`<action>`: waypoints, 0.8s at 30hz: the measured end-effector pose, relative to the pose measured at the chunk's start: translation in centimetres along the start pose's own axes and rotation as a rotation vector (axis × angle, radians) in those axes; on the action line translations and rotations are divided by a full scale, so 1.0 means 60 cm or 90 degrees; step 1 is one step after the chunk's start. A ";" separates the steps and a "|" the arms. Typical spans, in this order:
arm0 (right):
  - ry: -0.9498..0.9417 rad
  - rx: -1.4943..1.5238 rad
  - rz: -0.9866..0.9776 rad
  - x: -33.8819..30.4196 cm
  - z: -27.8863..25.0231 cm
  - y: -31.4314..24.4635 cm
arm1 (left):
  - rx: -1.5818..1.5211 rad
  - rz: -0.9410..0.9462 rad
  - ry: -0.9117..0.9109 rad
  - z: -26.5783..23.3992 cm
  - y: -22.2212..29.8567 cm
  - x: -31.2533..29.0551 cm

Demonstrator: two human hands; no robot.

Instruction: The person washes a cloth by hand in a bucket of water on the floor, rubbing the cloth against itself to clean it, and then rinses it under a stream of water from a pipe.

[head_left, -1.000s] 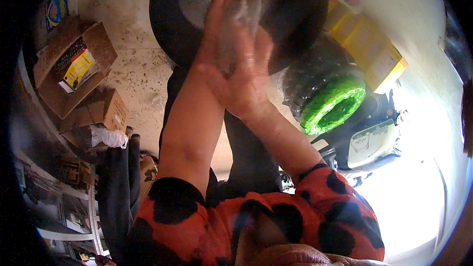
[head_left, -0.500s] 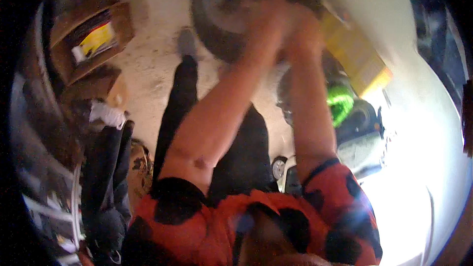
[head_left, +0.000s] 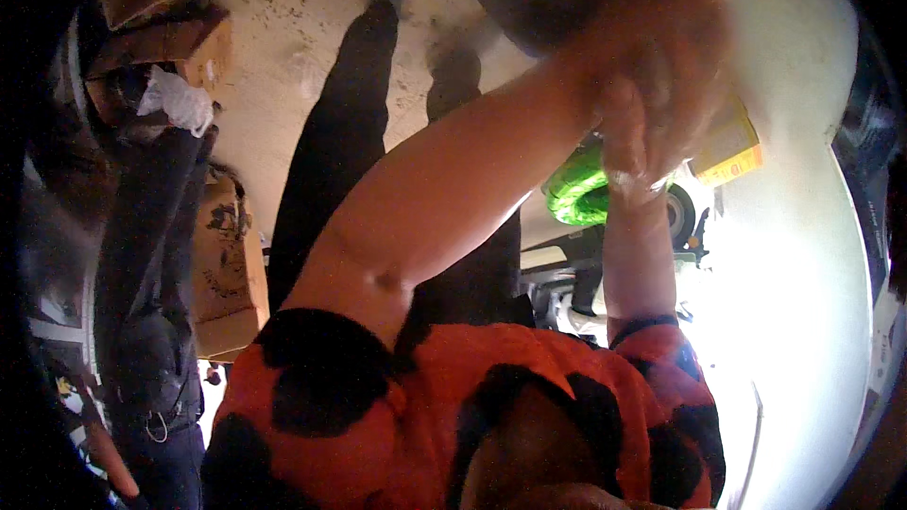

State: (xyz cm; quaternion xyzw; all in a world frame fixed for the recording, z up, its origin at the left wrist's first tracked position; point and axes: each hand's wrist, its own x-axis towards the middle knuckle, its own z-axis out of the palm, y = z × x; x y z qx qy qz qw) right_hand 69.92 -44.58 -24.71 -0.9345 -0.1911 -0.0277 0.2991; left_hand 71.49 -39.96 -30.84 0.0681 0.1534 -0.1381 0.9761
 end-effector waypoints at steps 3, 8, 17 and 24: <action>-0.002 0.112 0.065 0.003 -0.032 0.017 | 0.363 0.100 -0.109 0.018 0.004 -0.038; 0.232 0.295 0.396 0.010 -0.057 -0.021 | -0.033 -0.269 0.120 0.122 0.056 -0.036; 0.267 0.299 0.299 0.018 -0.174 -0.118 | -0.126 -0.390 0.145 0.220 -0.008 -0.041; 0.107 -0.343 0.282 0.067 -0.258 -0.117 | -0.057 -0.320 -0.006 0.224 -0.105 -0.022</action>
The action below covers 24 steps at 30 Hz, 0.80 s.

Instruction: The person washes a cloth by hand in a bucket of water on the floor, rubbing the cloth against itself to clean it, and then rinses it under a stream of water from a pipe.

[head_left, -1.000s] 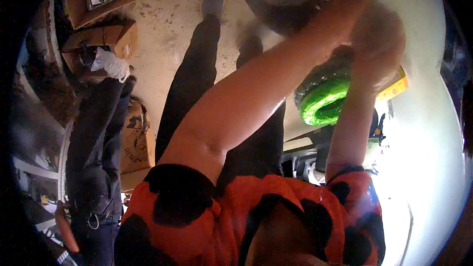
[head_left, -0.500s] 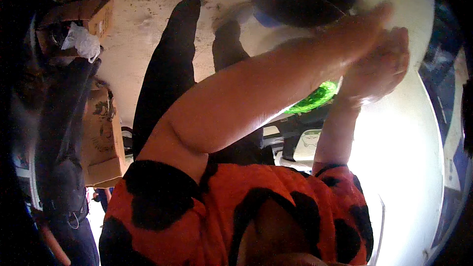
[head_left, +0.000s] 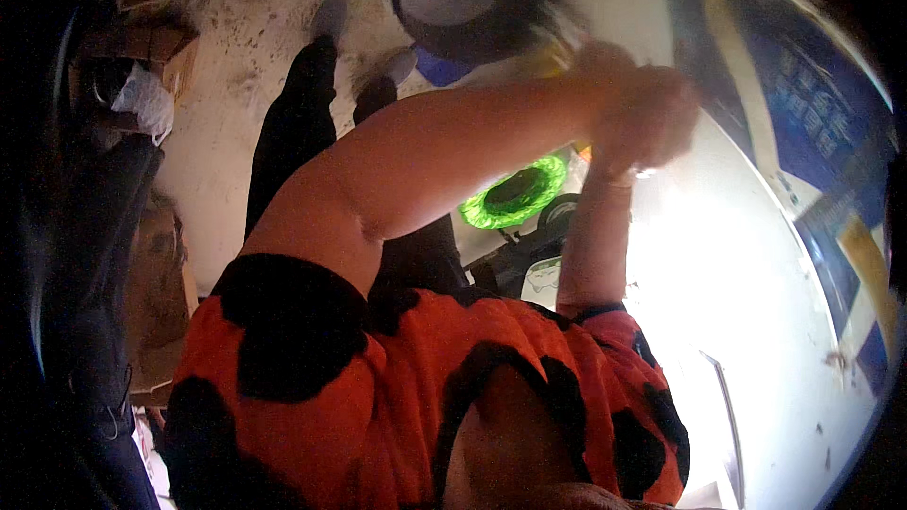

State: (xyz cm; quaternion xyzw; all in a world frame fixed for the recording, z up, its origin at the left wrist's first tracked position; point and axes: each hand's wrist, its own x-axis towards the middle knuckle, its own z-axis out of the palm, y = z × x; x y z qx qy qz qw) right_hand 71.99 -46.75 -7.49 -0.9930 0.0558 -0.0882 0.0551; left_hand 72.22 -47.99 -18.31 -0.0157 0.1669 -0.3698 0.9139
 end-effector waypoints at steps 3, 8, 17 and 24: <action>0.067 -0.077 -0.119 0.019 -0.019 -0.008 | 0.071 -0.006 0.033 0.019 0.017 -0.017; 0.153 0.096 -0.084 0.046 -0.044 -0.036 | 0.170 -0.032 0.080 0.062 0.043 -0.038; 0.008 0.793 0.310 0.048 -0.088 0.022 | 0.303 -0.085 0.175 0.230 0.107 -0.114; -0.071 0.990 0.472 -0.049 -0.220 0.002 | 0.438 -0.073 0.055 0.262 0.164 -0.213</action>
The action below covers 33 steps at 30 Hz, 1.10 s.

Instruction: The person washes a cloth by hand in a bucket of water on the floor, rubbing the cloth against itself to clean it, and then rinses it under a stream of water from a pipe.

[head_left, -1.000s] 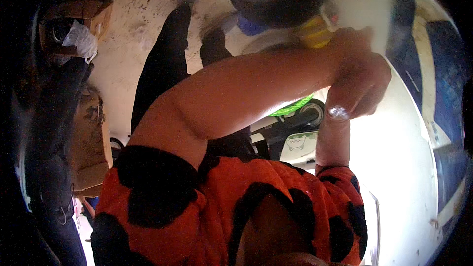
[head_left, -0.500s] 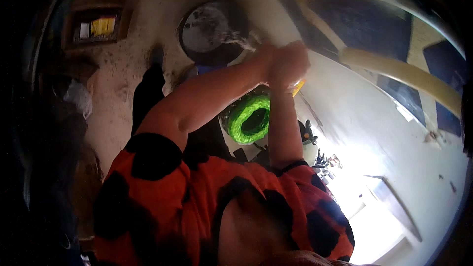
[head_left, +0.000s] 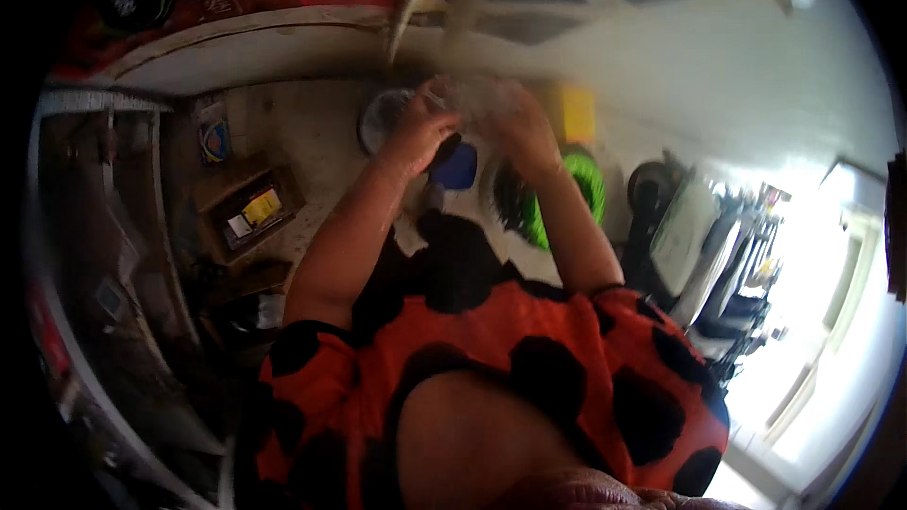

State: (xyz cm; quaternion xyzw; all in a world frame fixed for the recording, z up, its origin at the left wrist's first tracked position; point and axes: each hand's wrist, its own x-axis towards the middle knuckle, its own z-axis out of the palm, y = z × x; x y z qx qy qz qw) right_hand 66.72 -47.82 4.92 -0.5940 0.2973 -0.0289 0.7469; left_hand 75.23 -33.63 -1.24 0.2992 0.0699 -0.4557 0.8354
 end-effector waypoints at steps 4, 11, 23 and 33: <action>-0.077 0.040 -0.015 -0.053 -0.009 -0.016 | 0.022 -0.027 -0.049 -0.007 0.000 -0.027; -0.178 0.273 0.142 -0.116 0.006 0.014 | -0.088 -0.068 0.062 0.041 -0.010 -0.076; -0.043 -0.019 0.044 -0.184 -0.025 -0.017 | 0.102 0.003 0.045 0.060 -0.068 -0.132; 0.151 -0.148 -0.066 -0.179 -0.016 -0.016 | -0.177 0.084 0.004 0.042 0.051 -0.191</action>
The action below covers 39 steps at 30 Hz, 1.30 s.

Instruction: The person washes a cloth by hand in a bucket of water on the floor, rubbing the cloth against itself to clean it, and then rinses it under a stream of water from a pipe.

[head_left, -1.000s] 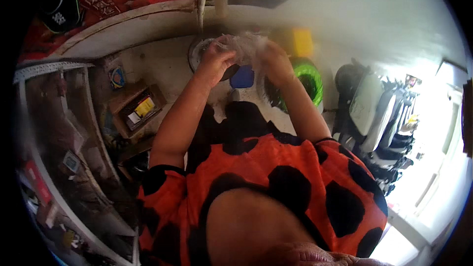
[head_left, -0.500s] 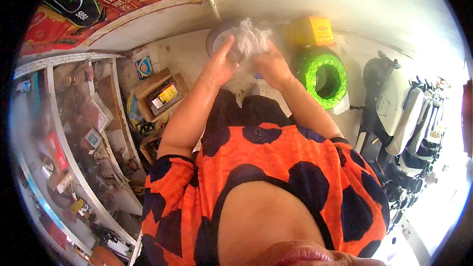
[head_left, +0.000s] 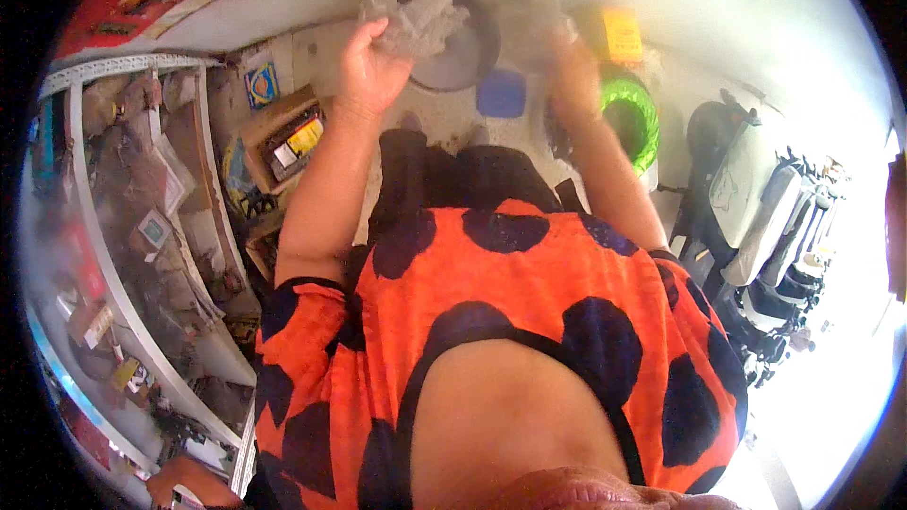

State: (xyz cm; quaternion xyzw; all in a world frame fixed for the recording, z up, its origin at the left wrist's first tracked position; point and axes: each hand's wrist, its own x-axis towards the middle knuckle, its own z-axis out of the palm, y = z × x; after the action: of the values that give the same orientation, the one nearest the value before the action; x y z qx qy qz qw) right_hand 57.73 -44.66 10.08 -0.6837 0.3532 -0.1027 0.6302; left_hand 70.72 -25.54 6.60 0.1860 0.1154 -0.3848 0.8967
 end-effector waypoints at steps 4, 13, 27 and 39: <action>-0.113 0.235 -0.035 0.014 0.005 0.000 | 0.029 -0.017 -0.093 -0.013 0.034 -0.011; -0.156 0.434 -0.075 0.029 0.078 -0.031 | 0.289 0.035 -0.063 -0.045 0.053 -0.008; -0.147 0.562 0.140 0.058 0.099 -0.066 | -0.042 -0.143 -0.143 -0.051 0.089 0.023; -0.123 0.216 0.000 0.060 0.080 -0.050 | 0.097 -0.161 -0.020 -0.020 0.069 0.039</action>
State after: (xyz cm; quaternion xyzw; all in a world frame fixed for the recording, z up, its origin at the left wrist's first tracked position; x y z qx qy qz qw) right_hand 64.24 -43.18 10.92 -0.5742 0.2689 -0.0946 0.7675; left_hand 75.27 -23.91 5.74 0.2314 0.0942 -0.5052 0.8260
